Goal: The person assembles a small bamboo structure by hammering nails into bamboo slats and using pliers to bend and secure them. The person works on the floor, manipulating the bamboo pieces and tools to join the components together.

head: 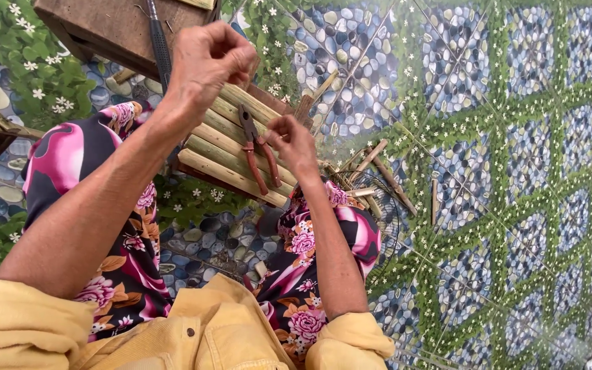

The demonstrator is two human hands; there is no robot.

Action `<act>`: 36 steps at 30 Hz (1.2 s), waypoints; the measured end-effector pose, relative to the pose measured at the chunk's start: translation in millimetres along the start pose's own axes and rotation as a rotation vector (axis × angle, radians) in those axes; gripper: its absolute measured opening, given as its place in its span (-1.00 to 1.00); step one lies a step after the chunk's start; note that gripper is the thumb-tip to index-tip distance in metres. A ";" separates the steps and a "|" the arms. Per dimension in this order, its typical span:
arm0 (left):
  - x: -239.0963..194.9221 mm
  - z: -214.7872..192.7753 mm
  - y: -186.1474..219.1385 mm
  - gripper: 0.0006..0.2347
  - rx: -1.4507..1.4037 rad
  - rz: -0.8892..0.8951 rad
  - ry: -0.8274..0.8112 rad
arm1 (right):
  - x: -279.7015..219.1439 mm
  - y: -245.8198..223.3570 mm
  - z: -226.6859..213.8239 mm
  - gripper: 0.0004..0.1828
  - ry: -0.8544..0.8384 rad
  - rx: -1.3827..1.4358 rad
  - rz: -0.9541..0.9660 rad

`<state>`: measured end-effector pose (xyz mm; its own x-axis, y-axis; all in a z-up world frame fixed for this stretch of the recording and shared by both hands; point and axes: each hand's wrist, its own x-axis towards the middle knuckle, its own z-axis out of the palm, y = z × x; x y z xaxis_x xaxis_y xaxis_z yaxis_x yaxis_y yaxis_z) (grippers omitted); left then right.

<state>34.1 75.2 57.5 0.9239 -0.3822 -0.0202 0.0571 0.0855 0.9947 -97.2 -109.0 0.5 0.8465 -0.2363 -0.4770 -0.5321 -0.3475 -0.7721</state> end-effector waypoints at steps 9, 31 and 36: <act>4.0 -40.3 -4.4 -0.90 -0.069 0.124 0.177 | 11.8 88.8 28.2 -0.42 0.132 -0.736 -0.303; 3.3 -58.9 0.6 -0.94 -0.044 -0.116 0.335 | 10.3 106.9 55.8 -0.20 0.176 -0.846 -0.343; 2.5 -54.7 0.6 -0.94 -0.039 -0.086 0.287 | 13.1 108.9 59.8 -0.28 0.218 -0.858 -0.261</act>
<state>57.2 124.6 52.5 0.9839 -0.1146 -0.1369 0.1488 0.1020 0.9836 -143.0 -95.7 -114.9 0.9659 -0.1910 -0.1748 -0.2283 -0.9467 -0.2270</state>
